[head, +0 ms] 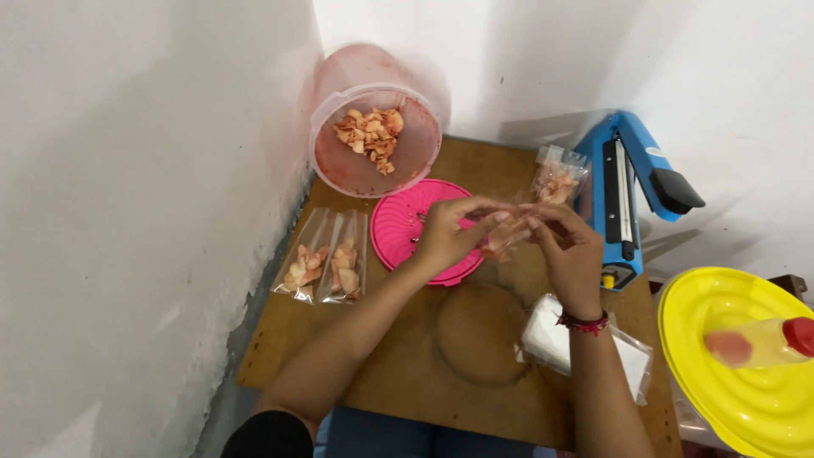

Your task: Filling small plastic bags with dried vegetable snacks and sealing them using a manual heat sealer.

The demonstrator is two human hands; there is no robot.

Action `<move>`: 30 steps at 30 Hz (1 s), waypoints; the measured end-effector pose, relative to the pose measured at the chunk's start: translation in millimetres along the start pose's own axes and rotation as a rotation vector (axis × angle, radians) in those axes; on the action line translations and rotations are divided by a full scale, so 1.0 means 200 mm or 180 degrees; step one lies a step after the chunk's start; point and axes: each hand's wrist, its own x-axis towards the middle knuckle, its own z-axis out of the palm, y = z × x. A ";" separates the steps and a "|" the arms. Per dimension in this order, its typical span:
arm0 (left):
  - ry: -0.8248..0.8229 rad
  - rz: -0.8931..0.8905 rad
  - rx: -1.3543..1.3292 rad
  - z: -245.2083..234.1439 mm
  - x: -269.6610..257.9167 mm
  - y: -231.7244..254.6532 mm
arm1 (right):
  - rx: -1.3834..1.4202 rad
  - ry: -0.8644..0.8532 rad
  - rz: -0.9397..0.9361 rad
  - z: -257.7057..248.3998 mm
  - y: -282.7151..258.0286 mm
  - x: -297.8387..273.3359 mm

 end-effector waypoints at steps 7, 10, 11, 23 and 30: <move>0.0178 -0.0305 -0.0495 -0.07 -0.05 -0.04 | 0.0448 0.0076 0.0568 0.01 0.02 -0.04; 0.0084 -0.0741 -0.1070 -0.10 -0.05 -0.07 | 0.0574 0.0062 0.0727 0.02 -0.01 -0.04; 0.0039 -0.0678 -0.0991 -0.10 -0.06 -0.09 | 0.0554 -0.0002 0.0765 0.02 -0.01 -0.04; -0.0605 -0.0626 -0.1296 -0.15 -0.09 -0.14 | 0.0884 -0.0242 0.1044 -0.06 0.24 0.00; -0.0590 -0.0351 -0.0934 -0.11 -0.10 -0.28 | 0.0950 -0.0204 0.1180 -0.05 0.20 0.02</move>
